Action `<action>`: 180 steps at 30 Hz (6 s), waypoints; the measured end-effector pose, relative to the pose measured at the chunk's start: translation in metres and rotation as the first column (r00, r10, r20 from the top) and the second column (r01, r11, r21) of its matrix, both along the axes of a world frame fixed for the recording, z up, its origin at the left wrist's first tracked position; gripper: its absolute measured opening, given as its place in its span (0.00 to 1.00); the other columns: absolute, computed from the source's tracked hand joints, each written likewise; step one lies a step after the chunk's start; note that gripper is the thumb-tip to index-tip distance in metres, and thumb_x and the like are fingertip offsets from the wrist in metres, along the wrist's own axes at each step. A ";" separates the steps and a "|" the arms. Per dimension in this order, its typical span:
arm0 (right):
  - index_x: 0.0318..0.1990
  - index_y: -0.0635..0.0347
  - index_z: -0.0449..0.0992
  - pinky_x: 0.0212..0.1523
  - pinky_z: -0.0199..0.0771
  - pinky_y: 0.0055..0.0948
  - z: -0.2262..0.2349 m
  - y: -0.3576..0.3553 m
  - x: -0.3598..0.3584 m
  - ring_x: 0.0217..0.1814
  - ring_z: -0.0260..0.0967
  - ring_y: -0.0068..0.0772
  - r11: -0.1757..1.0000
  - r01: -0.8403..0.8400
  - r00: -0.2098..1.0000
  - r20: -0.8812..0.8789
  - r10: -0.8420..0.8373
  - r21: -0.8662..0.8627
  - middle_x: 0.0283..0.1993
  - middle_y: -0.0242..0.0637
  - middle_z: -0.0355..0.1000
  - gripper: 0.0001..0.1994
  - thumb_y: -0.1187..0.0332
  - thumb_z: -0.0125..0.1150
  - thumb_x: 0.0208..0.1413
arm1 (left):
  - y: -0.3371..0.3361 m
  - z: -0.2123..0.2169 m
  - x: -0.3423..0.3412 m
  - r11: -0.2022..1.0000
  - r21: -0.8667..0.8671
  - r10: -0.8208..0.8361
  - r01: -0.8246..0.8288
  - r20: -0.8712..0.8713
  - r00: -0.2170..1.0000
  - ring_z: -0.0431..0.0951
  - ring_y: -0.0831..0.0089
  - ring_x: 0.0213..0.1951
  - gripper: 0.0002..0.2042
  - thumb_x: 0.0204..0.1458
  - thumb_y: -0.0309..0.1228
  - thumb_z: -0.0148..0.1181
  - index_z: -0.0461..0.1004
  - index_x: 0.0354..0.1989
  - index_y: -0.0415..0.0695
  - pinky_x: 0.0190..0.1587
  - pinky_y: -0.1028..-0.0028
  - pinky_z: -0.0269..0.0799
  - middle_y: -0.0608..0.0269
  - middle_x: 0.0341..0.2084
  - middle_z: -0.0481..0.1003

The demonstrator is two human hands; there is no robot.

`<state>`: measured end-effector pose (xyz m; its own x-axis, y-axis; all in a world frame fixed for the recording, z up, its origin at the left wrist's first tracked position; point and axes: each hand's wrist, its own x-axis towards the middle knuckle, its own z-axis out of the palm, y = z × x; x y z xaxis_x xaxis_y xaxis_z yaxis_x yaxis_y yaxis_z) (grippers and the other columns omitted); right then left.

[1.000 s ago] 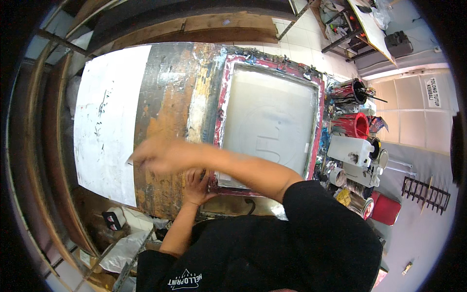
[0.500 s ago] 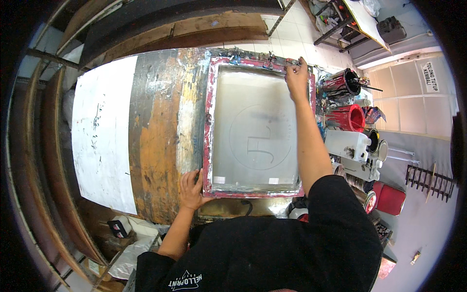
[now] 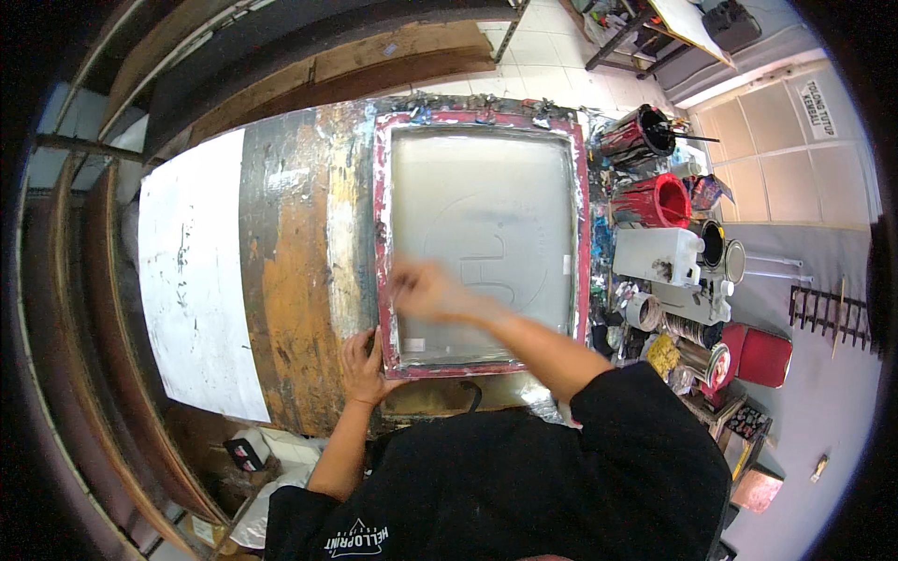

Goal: The person applies adhesive tape to the edges of a screen-printing frame by hand, then uses a pen to write notes on a paper document.

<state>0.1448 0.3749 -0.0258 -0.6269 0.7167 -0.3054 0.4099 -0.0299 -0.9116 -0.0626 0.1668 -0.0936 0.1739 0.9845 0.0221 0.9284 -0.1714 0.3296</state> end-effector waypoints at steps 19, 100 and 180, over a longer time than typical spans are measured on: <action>0.65 0.59 0.72 0.51 0.77 0.35 0.006 0.004 0.016 0.44 0.78 0.32 0.965 -0.191 0.952 -0.205 0.226 0.177 0.45 0.39 0.81 0.25 0.67 0.59 0.60 | 0.014 0.014 0.005 0.999 -0.033 -0.007 0.008 0.031 0.999 0.63 0.47 0.63 0.52 0.34 0.70 0.70 0.70 0.65 0.46 0.68 0.45 0.57 0.54 0.61 0.66; 0.42 0.64 0.79 0.48 0.77 0.47 0.019 0.299 0.224 0.44 0.77 0.59 0.564 -0.360 0.715 0.608 -0.345 0.743 0.38 0.54 0.78 0.18 0.55 0.64 0.59 | 0.005 0.008 0.004 0.999 -0.015 0.032 -0.031 0.037 0.999 0.63 0.48 0.63 0.53 0.36 0.71 0.67 0.68 0.68 0.44 0.68 0.45 0.57 0.52 0.61 0.66; 0.57 0.52 0.76 0.50 0.79 0.44 0.033 0.272 0.184 0.59 0.75 0.45 0.816 -0.241 0.251 0.846 -0.470 0.525 0.56 0.42 0.77 0.21 0.50 0.48 0.68 | 0.010 0.023 0.006 0.999 -0.011 0.045 -0.045 0.030 0.999 0.64 0.50 0.62 0.54 0.36 0.69 0.69 0.67 0.69 0.44 0.69 0.46 0.56 0.52 0.59 0.68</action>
<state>0.3293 0.6466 0.0072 -0.0440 0.9822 -0.1825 0.9647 0.0893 0.2476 -0.0565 0.1769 -0.0709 0.1288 0.9915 0.0164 0.9248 -0.1261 0.3590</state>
